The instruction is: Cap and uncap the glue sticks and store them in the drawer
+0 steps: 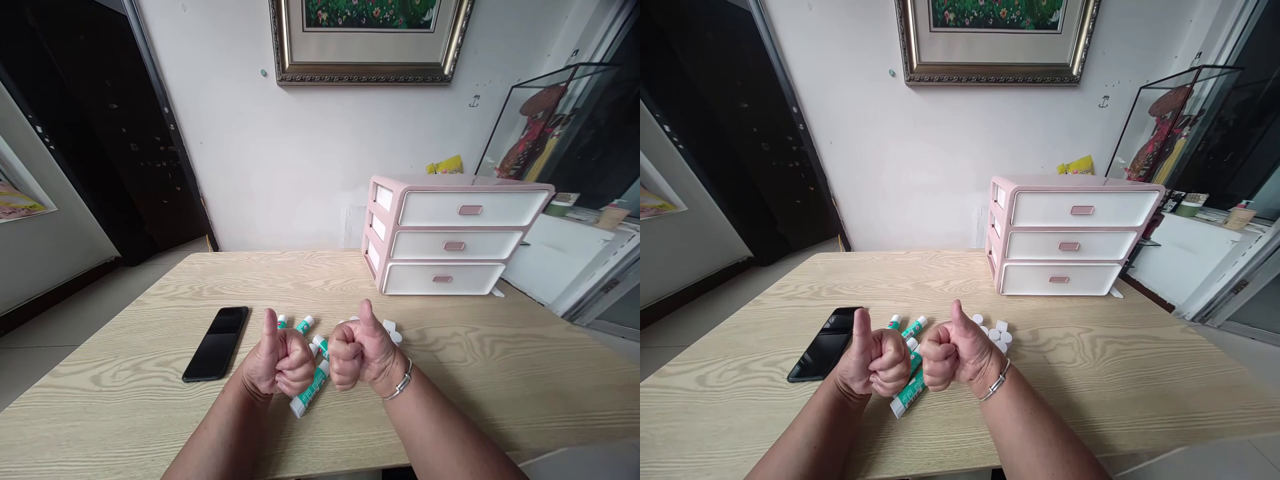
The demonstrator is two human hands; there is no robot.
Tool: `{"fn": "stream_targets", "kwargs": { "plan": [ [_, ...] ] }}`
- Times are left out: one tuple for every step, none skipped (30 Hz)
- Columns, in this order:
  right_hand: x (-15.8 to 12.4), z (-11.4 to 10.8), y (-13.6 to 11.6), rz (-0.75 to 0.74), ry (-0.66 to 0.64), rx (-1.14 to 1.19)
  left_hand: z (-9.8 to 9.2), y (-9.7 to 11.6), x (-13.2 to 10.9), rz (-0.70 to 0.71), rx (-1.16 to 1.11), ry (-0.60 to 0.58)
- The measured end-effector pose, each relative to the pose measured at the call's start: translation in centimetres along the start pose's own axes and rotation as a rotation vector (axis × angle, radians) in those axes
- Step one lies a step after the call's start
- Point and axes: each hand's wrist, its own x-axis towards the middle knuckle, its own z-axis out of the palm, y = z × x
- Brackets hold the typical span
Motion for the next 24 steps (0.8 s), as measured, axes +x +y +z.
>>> {"fn": "stream_targets", "kwargs": {
  "plan": [
    [0.0, 0.0, 0.0, 0.004, 0.006, -0.004, 0.0, 0.0, 0.0, -0.005, 0.001, -0.002],
    [0.0, 0.0, 0.0, 0.007, 0.011, -0.006, 0.0, 0.0, 0.0, -0.009, 0.002, -0.005],
    [0.0, 0.0, 0.0, 0.01, 0.011, -0.007, 0.0, 0.0, 0.0, -0.013, 0.003, -0.009],
    [0.0, 0.1, 0.0, 0.011, 0.004, -0.006, 0.1, 0.0, 0.0, -0.016, 0.004, -0.015],
    [0.1, 0.2, 0.0, 0.01, -0.007, -0.004, 0.2, 0.0, 0.0, -0.016, 0.005, -0.023],
    [0.1, 0.3, 0.0, 0.011, -0.019, -0.003, 0.3, -0.1, 0.0, -0.015, 0.007, -0.033],
    [0.1, 0.5, 0.1, 0.012, -0.035, 0.0, 0.5, -0.1, 0.0, -0.012, 0.007, -0.047],
    [0.1, 0.7, 0.1, 0.012, -0.054, 0.004, 0.6, -0.2, 0.0, -0.008, 0.006, -0.063],
    [0.1, 0.9, 0.2, 0.013, -0.076, 0.009, 0.8, -0.3, 0.0, -0.003, 0.001, -0.081],
    [0.1, 1.1, 0.3, 0.012, -0.098, 0.015, 1.0, -0.5, 0.0, 0.002, -0.004, -0.101],
    [0.1, 1.2, 0.5, 0.014, -0.12, 0.022, 1.1, -0.6, 0.0, 0.002, -0.007, -0.12],
    [0.1, 1.3, 0.7, 0.017, -0.137, 0.03, 1.3, -0.7, 0.0, -0.001, -0.008, -0.142],
    [0.0, 1.4, 0.8, 0.021, -0.149, 0.039, 1.4, -0.8, 0.0, -0.008, -0.009, -0.163],
    [0.0, 1.4, 1.0, 0.031, -0.155, 0.048, 1.5, -0.9, 0.0, -0.019, -0.008, -0.184],
    [-0.1, 1.3, 1.2, 0.041, -0.157, 0.058, 1.5, -1.1, 0.0, -0.031, -0.01, -0.203],
    [-0.1, 1.3, 1.4, 0.05, -0.157, 0.071, 1.6, -1.2, 0.0, -0.042, -0.016, -0.22],
    [-0.1, 1.2, 1.6, 0.058, -0.154, 0.084, 1.6, -1.2, 0.0, -0.053, -0.024, -0.235],
    [-0.1, 1.1, 1.8, 0.064, -0.152, 0.097, 1.6, -1.3, 0.1, -0.06, -0.033, -0.248],
    [-0.2, 0.9, 2.0, 0.07, -0.153, 0.109, 1.7, -1.3, 0.1, -0.064, -0.039, -0.258],
    [-0.2, 0.8, 2.1, 0.074, -0.154, 0.119, 1.7, -1.4, 0.1, -0.066, -0.042, -0.267],
    [-0.2, 0.8, 2.2, 0.078, -0.154, 0.128, 1.8, -1.4, 0.1, -0.064, -0.045, -0.273],
    [-0.2, 0.7, 2.2, 0.078, -0.154, 0.136, 1.9, -1.3, 0.1, -0.061, -0.046, -0.277],
    [-0.2, 0.7, 2.3, 0.075, -0.154, 0.14, 1.9, -1.3, 0.1, -0.055, -0.049, -0.28],
    [-0.1, 0.7, 2.3, 0.069, -0.157, 0.145, 2.0, -1.3, 0.1, -0.05, -0.051, -0.282]
  ]
}}
